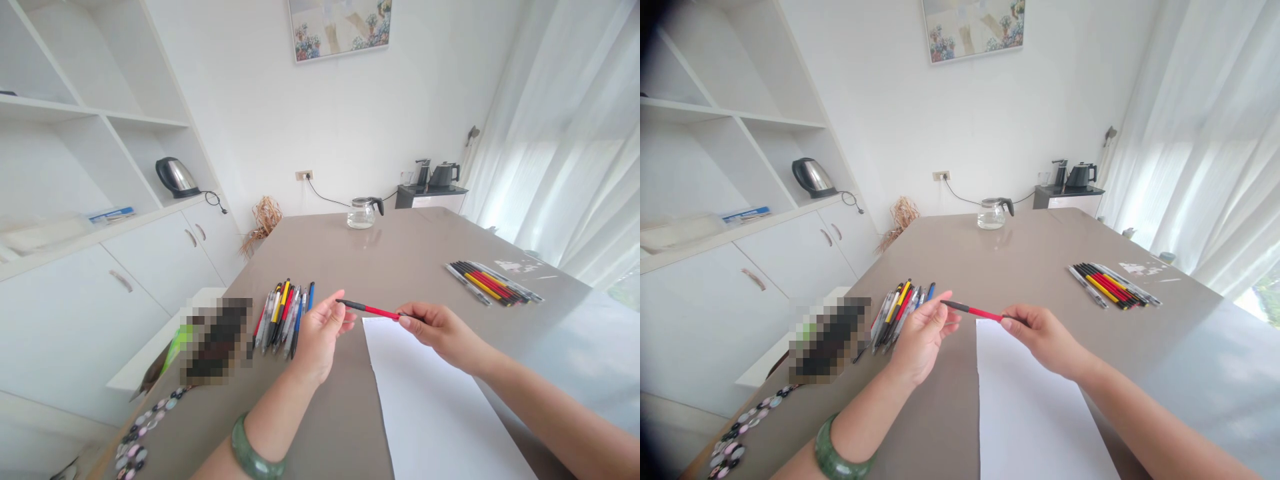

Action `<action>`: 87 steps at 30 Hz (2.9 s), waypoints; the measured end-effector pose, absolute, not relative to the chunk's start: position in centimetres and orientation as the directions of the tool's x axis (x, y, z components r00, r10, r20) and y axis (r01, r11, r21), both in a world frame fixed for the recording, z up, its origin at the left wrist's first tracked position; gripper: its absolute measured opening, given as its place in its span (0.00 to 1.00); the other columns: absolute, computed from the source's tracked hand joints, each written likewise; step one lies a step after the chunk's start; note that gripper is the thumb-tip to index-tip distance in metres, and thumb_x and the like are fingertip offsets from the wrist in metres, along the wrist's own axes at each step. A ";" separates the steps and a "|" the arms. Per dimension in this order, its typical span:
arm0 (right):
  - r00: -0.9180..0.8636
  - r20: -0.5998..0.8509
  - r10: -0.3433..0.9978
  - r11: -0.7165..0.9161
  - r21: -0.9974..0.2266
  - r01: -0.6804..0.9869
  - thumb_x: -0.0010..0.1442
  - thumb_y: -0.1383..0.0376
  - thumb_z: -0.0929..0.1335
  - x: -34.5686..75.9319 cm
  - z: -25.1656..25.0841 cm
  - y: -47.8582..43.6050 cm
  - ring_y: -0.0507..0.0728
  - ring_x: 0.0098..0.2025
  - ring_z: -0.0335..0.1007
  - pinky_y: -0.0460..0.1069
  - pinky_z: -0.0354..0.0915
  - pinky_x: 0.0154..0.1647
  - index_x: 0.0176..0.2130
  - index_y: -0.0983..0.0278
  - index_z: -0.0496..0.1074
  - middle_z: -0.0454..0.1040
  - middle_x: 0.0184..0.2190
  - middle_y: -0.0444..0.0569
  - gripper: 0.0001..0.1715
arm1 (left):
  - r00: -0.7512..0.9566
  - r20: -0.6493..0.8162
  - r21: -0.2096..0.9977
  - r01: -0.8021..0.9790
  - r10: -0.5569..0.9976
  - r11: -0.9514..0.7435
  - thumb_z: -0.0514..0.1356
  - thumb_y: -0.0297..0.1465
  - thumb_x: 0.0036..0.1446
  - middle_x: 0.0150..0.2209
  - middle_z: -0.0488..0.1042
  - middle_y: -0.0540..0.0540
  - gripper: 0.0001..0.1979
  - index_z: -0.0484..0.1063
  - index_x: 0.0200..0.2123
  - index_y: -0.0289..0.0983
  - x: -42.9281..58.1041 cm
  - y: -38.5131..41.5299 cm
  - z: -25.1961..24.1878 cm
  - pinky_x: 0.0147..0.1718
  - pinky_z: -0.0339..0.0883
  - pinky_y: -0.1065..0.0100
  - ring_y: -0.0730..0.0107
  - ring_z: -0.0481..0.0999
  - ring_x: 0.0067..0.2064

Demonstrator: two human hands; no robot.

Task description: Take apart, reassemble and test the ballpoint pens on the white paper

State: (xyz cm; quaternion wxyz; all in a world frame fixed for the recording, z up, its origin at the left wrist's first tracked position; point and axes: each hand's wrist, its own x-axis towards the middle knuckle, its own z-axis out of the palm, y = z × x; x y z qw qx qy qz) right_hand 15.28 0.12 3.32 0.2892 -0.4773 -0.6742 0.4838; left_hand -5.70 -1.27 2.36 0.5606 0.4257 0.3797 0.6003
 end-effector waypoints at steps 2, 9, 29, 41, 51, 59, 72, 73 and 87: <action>-0.369 -0.062 0.927 0.082 -0.929 0.362 0.51 0.50 0.62 15.3 3.3 0.1 0.47 0.19 0.48 0.43 0.47 0.16 0.32 0.65 0.69 0.57 0.18 0.41 0.21 | 0.034 0.069 0.919 -0.391 0.997 -0.051 0.59 0.35 0.49 0.32 0.71 0.46 0.17 0.68 0.42 0.35 -5.6 -1.4 2.3 0.37 0.64 0.65 0.70 0.71 0.35; -0.397 -0.047 0.917 0.106 -0.929 0.355 0.51 0.51 0.62 15.0 3.2 -0.1 0.48 0.21 0.53 0.43 0.52 0.18 0.33 0.64 0.68 0.62 0.21 0.44 0.20 | -0.045 0.032 0.920 -0.390 0.998 -0.047 0.60 0.36 0.47 0.28 0.72 0.46 0.13 0.69 0.35 0.34 -5.5 -1.4 2.0 0.35 0.65 0.68 0.71 0.72 0.32; -0.420 -0.009 0.908 0.170 -0.906 0.387 0.53 0.51 0.60 14.9 2.8 -0.1 0.48 0.21 0.49 0.44 0.50 0.20 0.32 0.63 0.67 0.58 0.20 0.42 0.19 | 0.045 0.015 0.921 -0.389 0.999 0.003 0.59 0.35 0.48 0.42 0.71 0.41 0.16 0.68 0.41 0.37 -5.3 -1.8 2.8 0.36 0.63 0.67 0.64 0.71 0.41; -0.416 0.025 0.909 0.210 -0.890 0.405 0.54 0.54 0.61 14.8 2.4 0.0 0.49 0.22 0.51 0.44 0.51 0.21 0.31 0.62 0.65 0.59 0.21 0.42 0.15 | 0.021 -0.031 0.915 -0.402 0.999 0.037 0.61 0.35 0.46 0.42 0.71 0.41 0.17 0.68 0.41 0.37 -5.3 -1.6 2.5 0.37 0.62 0.67 0.66 0.72 0.39; -0.409 0.031 0.912 0.213 -0.888 0.408 0.55 0.54 0.60 14.7 2.4 -0.1 0.49 0.23 0.51 0.45 0.52 0.22 0.31 0.63 0.64 0.59 0.22 0.42 0.14 | 0.048 -0.021 0.906 -0.422 0.999 0.040 0.60 0.35 0.47 0.39 0.73 0.42 0.15 0.68 0.38 0.35 -5.3 -1.5 2.2 0.38 0.62 0.67 0.66 0.72 0.39; -0.419 0.040 0.907 0.227 -0.886 0.406 0.54 0.54 0.60 14.5 2.6 -0.2 0.48 0.23 0.52 0.44 0.53 0.23 0.30 0.64 0.64 0.59 0.22 0.42 0.15 | -0.032 -0.040 0.924 -0.382 0.999 0.025 0.62 0.33 0.44 0.27 0.72 0.49 0.10 0.69 0.30 0.35 -5.3 -1.4 2.0 0.34 0.62 0.70 0.72 0.73 0.31; -0.429 0.017 0.903 0.208 -0.891 0.403 0.55 0.54 0.59 14.6 2.5 -0.2 0.48 0.23 0.52 0.44 0.52 0.22 0.30 0.64 0.62 0.58 0.22 0.42 0.16 | 0.003 -0.002 0.899 -0.439 1.000 0.003 0.61 0.32 0.47 0.29 0.73 0.48 0.07 0.68 0.29 0.35 -5.4 -1.3 1.7 0.36 0.62 0.69 0.71 0.72 0.34; -0.430 0.018 0.903 0.209 -0.893 0.399 0.55 0.54 0.59 14.6 2.5 -0.2 0.48 0.23 0.52 0.44 0.52 0.22 0.30 0.64 0.62 0.58 0.22 0.42 0.16 | 0.006 0.003 0.898 -0.441 1.000 0.000 0.61 0.32 0.47 0.30 0.73 0.48 0.07 0.68 0.29 0.35 -5.4 -1.3 1.7 0.37 0.62 0.69 0.71 0.72 0.35; -0.454 -0.012 0.891 0.180 -0.909 0.377 0.57 0.55 0.58 14.5 2.8 -0.4 0.48 0.24 0.53 0.45 0.52 0.24 0.30 0.63 0.61 0.59 0.22 0.42 0.14 | 0.020 -0.008 0.913 -0.407 1.000 0.016 0.61 0.33 0.47 0.32 0.73 0.47 0.11 0.69 0.35 0.37 -5.4 -1.3 1.8 0.36 0.62 0.68 0.69 0.73 0.36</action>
